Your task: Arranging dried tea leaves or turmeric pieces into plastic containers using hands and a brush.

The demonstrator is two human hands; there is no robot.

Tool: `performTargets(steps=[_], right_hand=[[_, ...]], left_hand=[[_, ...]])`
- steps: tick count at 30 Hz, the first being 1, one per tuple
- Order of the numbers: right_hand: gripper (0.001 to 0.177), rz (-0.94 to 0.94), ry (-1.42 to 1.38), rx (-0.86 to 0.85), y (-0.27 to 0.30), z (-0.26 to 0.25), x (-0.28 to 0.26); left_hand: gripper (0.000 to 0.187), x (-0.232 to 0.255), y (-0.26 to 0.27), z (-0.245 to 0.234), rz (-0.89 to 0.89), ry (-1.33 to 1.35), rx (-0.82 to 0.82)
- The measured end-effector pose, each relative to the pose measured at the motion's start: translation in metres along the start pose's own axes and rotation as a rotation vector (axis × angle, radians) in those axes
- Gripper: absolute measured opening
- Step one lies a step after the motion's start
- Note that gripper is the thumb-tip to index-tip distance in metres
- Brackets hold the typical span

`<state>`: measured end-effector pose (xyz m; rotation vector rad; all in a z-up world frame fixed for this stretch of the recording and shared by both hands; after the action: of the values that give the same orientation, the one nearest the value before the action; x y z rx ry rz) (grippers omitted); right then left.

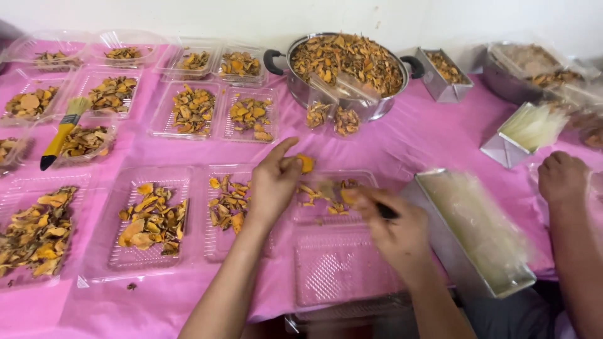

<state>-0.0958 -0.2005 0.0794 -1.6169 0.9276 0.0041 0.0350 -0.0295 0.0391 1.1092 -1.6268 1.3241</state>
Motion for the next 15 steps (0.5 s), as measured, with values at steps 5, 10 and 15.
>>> performTargets(steps=[5,10,15], right_hand=[[0.027,0.035,0.006,0.021,0.001,-0.007,-0.024],[0.034,0.238,0.109,0.054,-0.006,-0.011,-0.006],[0.038,0.0,-0.058,0.201,0.001,-0.023,-0.021]], left_hand=[[0.04,0.0,0.002,0.003,0.095,0.153,-0.036],[0.036,0.012,0.01,0.0,0.286,0.138,0.062],[0.019,-0.004,0.006,0.008,0.079,0.461,-0.081]])
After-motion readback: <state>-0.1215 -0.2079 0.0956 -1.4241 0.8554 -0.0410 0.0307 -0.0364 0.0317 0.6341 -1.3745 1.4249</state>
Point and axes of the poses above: each hand's wrist, its own y-axis away from the middle knuckle, its own z-axis out of the palm, x = y × z, the point moved 6 cm from there along -y, towards the middle knuckle, and after that the axes turned 2 degrees about x, right-handed, at the moved point
